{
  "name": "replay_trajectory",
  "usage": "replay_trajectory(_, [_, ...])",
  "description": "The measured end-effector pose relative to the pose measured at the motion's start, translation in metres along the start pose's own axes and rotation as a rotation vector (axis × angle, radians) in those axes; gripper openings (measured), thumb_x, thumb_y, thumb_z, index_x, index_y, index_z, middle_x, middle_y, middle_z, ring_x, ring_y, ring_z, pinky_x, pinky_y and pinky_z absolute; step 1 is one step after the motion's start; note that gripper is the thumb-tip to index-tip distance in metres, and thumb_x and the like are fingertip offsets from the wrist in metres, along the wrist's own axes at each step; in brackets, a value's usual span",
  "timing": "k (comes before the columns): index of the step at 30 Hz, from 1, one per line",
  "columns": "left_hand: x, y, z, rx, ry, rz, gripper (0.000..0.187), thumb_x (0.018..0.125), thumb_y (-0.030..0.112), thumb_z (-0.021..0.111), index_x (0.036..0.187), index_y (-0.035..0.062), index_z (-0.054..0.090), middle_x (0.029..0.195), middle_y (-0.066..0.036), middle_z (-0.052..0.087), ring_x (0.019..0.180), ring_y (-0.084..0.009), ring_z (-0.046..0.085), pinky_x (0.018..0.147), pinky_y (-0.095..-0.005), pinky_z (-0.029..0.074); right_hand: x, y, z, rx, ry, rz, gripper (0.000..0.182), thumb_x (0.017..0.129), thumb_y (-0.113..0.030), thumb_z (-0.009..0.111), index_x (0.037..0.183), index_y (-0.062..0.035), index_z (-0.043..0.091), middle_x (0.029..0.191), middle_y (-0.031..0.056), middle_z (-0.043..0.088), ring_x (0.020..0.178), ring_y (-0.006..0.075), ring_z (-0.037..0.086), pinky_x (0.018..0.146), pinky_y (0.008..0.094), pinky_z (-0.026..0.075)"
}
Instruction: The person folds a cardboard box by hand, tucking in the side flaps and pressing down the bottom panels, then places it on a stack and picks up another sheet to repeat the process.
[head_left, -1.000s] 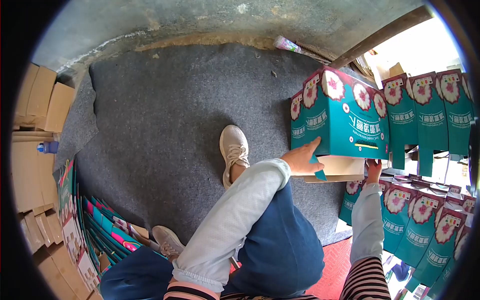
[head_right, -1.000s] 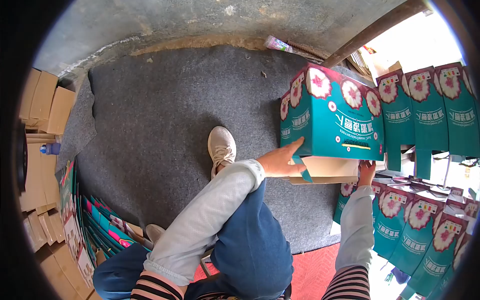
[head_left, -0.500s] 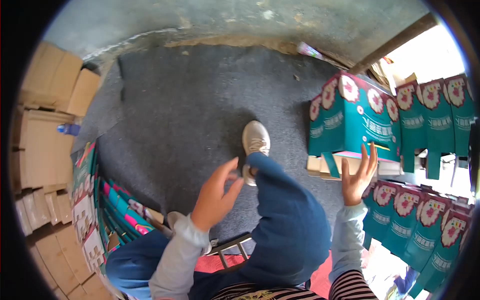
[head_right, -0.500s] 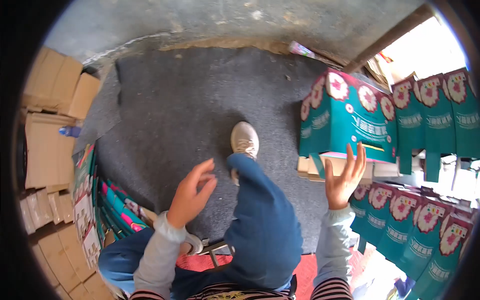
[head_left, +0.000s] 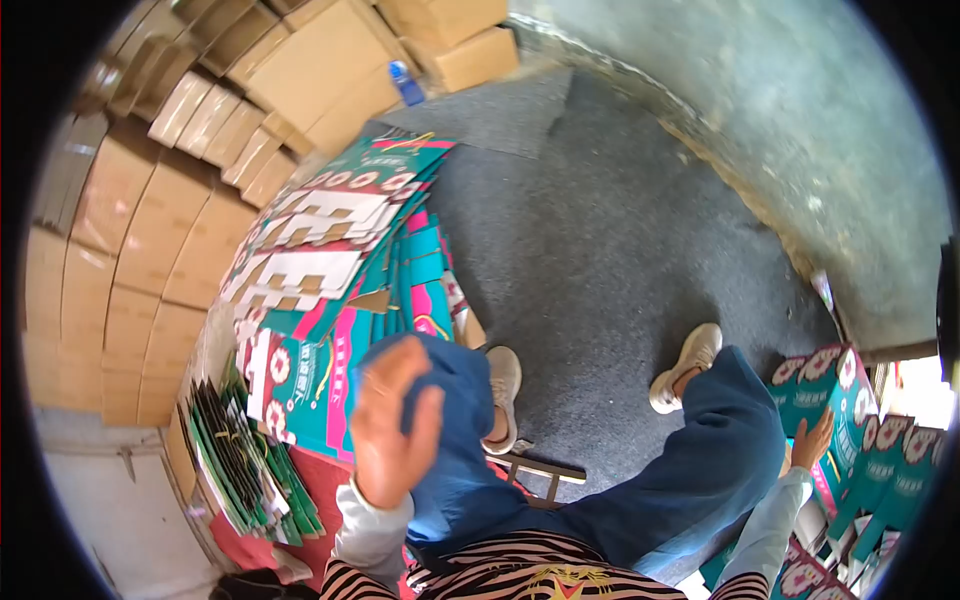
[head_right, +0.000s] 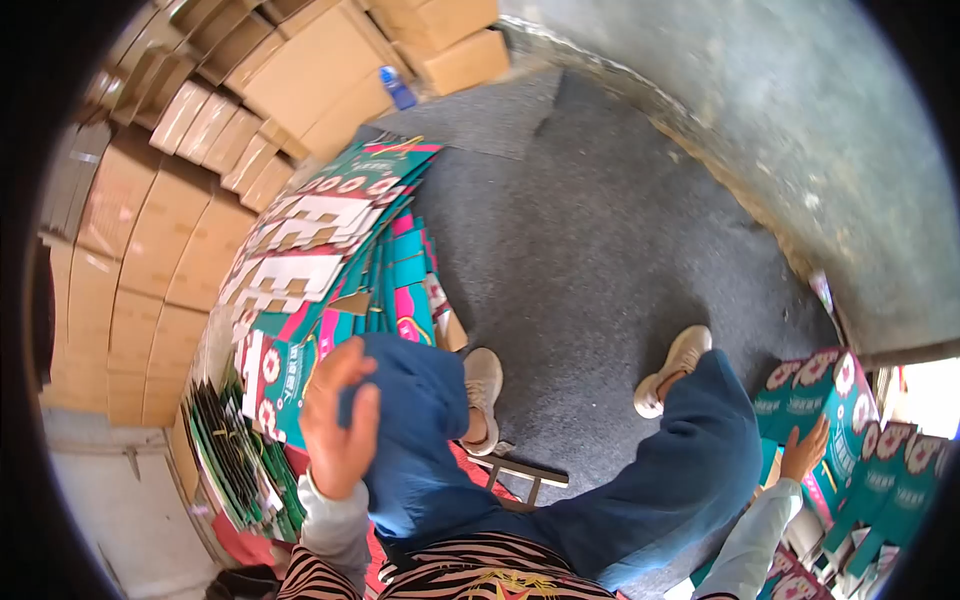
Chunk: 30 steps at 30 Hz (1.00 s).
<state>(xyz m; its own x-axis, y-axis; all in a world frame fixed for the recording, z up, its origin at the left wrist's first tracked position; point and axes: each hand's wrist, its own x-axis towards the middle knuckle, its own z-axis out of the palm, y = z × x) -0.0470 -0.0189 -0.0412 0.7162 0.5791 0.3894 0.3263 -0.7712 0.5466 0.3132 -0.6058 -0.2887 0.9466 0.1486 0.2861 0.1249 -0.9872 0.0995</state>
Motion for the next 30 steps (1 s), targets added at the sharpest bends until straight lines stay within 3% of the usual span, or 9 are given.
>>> replay_trajectory(4, [-0.013,-0.091,-0.033,0.086,0.175,-0.284,0.025,0.085,0.005,0.059,0.109,-0.001,0.057,0.097,-0.018,0.06,0.078,-0.0274,0.061,0.069,-0.0368,0.05,0.023,-0.054,-0.044,0.271,0.06,-0.087,0.052,0.091,-0.026,0.054,0.138,-0.0073,0.038,0.139,0.0203,0.039,0.127,0.0379,0.038,0.103,0.047,0.032])
replay_trajectory(9, [0.02,-0.212,-0.029,0.307,-0.055,-0.187,0.02,0.085,0.012,0.06,0.099,-0.0006,0.061,0.09,-0.016,0.063,0.078,-0.0267,0.063,0.065,-0.037,0.05,0.035,-0.19,-0.191,0.873,-0.132,-0.216,0.039,0.094,-0.02,0.052,0.127,0.0008,0.048,0.125,0.0195,0.052,0.116,0.033,0.051,0.096,0.0382,0.041])
replay_trajectory(13, [0.089,-0.307,0.017,0.553,-0.004,-0.204,0.023,0.082,0.023,0.062,0.091,0.0017,0.06,0.089,-0.017,0.063,0.08,-0.033,0.063,0.068,-0.0424,0.05,0.018,-0.291,-0.284,0.805,-0.21,-0.445,0.036,0.09,-0.015,0.055,0.122,0.0024,0.051,0.115,0.0198,0.057,0.103,0.0312,0.058,0.088,0.037,0.045])
replay_trajectory(18, [0.162,-0.368,0.075,0.844,-0.104,-0.2,0.027,0.078,0.032,0.066,0.09,0.0074,0.063,0.093,-0.011,0.062,0.09,-0.029,0.061,0.071,-0.0426,0.05,0.011,-0.343,-0.28,0.544,-0.306,-0.743,0.037,0.08,-0.008,0.062,0.115,0.002,0.055,0.102,0.0208,0.061,0.091,0.0366,0.06,0.079,0.0392,0.048])
replay_trajectory(21, [0.193,-0.39,0.103,0.936,-0.215,-0.243,0.038,0.076,0.039,0.069,0.094,0.0072,0.061,0.098,-0.01,0.061,0.1,-0.0281,0.057,0.08,-0.0427,0.047,0.011,-0.347,-0.277,0.501,-0.491,-0.635,0.035,0.077,-0.005,0.063,0.111,0.0018,0.056,0.097,0.0194,0.062,0.085,0.0378,0.06,0.073,0.0412,0.048])
replay_trajectory(23, [0.207,-0.401,0.116,1.004,-0.294,-0.297,0.044,0.077,0.044,0.068,0.098,0.0058,0.059,0.101,-0.01,0.06,0.101,-0.0287,0.057,0.082,-0.0417,0.047,0.014,-0.352,-0.272,0.506,-0.481,-0.646,0.034,0.077,-0.006,0.063,0.11,0.0016,0.056,0.092,0.0172,0.062,0.081,0.0345,0.061,0.07,0.0406,0.048])
replay_trajectory(24, [0.215,-0.405,0.119,0.978,-0.405,-0.408,0.057,0.078,0.051,0.065,0.111,0.0058,0.056,0.113,-0.012,0.056,0.109,-0.0316,0.053,0.089,-0.0465,0.044,0.017,-0.357,-0.272,0.497,-0.493,-0.65,0.035,0.077,-0.006,0.063,0.11,0.0016,0.056,0.092,0.0171,0.062,0.081,0.034,0.061,0.069,0.0403,0.048])
replay_trajectory(27, [0.222,-0.411,0.124,0.783,-0.425,-0.644,0.065,0.079,0.057,0.06,0.12,0.0064,0.051,0.123,-0.013,0.051,0.117,-0.0335,0.048,0.094,-0.0509,0.04,0.025,-0.369,-0.27,0.489,-0.531,-0.662,0.035,0.077,-0.006,0.064,0.11,0.0015,0.056,0.091,0.0166,0.062,0.08,0.0325,0.062,0.069,0.0398,0.048])
replay_trajectory(30, [0.222,-0.414,0.122,0.775,-0.437,-0.678,0.071,0.081,0.061,0.055,0.126,0.0068,0.047,0.131,-0.014,0.045,0.124,-0.0341,0.042,0.097,-0.0545,0.037,0.029,-0.38,-0.268,0.479,-0.573,-0.677,0.036,0.077,-0.007,0.064,0.11,0.0014,0.056,0.091,0.0163,0.062,0.08,0.0317,0.062,0.069,0.0394,0.049])
